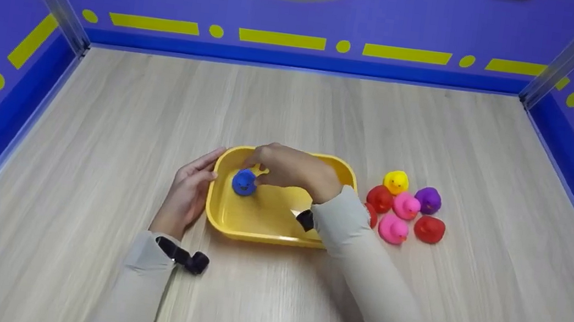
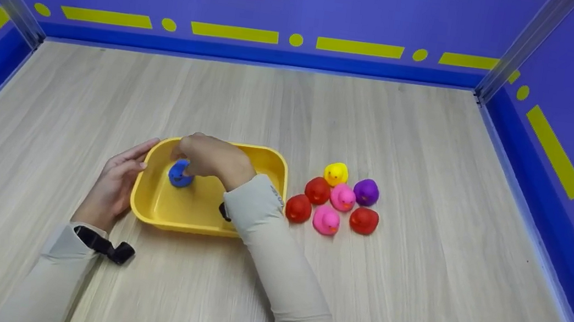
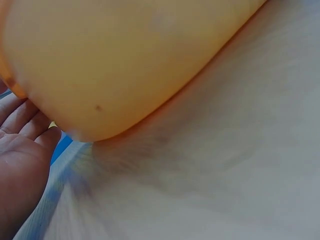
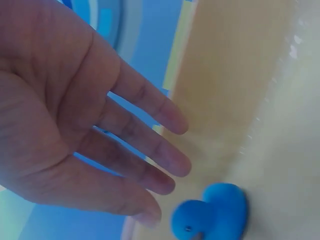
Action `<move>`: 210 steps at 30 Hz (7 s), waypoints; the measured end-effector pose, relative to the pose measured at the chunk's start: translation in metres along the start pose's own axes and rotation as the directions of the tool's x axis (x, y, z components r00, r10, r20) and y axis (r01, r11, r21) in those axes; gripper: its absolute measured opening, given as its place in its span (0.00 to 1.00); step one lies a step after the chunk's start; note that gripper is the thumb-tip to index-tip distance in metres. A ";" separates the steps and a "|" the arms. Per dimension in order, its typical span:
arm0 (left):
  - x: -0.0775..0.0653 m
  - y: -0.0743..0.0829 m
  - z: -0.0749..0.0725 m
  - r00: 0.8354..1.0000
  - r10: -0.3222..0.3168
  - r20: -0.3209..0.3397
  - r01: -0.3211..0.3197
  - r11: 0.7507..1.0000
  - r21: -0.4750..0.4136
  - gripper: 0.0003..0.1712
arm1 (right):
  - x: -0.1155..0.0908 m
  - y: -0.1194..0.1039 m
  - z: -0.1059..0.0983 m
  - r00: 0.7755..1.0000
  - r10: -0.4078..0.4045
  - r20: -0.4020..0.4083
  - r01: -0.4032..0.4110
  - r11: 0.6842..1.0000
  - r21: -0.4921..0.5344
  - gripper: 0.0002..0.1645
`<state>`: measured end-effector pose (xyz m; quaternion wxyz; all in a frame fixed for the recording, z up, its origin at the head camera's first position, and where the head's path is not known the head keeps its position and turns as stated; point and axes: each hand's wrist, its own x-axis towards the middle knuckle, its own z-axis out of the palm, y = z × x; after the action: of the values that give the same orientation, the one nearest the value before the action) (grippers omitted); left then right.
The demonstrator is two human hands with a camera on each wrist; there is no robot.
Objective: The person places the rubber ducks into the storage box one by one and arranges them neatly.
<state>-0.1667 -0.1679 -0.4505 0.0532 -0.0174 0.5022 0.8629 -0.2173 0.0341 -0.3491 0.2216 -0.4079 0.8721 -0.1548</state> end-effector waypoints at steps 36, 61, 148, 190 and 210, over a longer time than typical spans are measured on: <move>-0.001 0.000 0.000 1.000 0.005 0.003 -0.005 1.000 -0.027 0.34 | -0.126 0.090 -0.024 0.926 0.277 -0.257 -0.261 0.961 0.094 0.23; 0.001 0.000 0.002 1.000 0.013 -0.003 -0.013 1.000 -0.017 0.34 | -0.174 0.145 -0.017 0.891 0.412 -0.194 -0.382 0.908 0.173 0.26; -0.002 0.004 0.000 0.999 0.035 -0.002 -0.035 0.999 0.018 0.34 | -0.152 0.119 -0.039 0.925 0.251 -0.286 -0.252 0.967 0.034 0.22; -0.002 0.003 0.000 0.999 0.043 0.015 -0.043 0.999 0.007 0.33 | -0.090 0.063 -0.044 0.968 0.126 -0.216 -0.132 0.991 -0.013 0.20; -0.001 0.002 0.000 0.998 0.042 0.035 -0.043 0.999 0.011 0.34 | -0.053 0.037 -0.033 0.990 0.116 -0.075 -0.118 0.993 -0.025 0.21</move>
<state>-0.1662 -0.1688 -0.4485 0.0438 0.0087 0.5065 0.8611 -0.2278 0.1015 -0.3236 0.1921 -0.3535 0.9042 -0.1434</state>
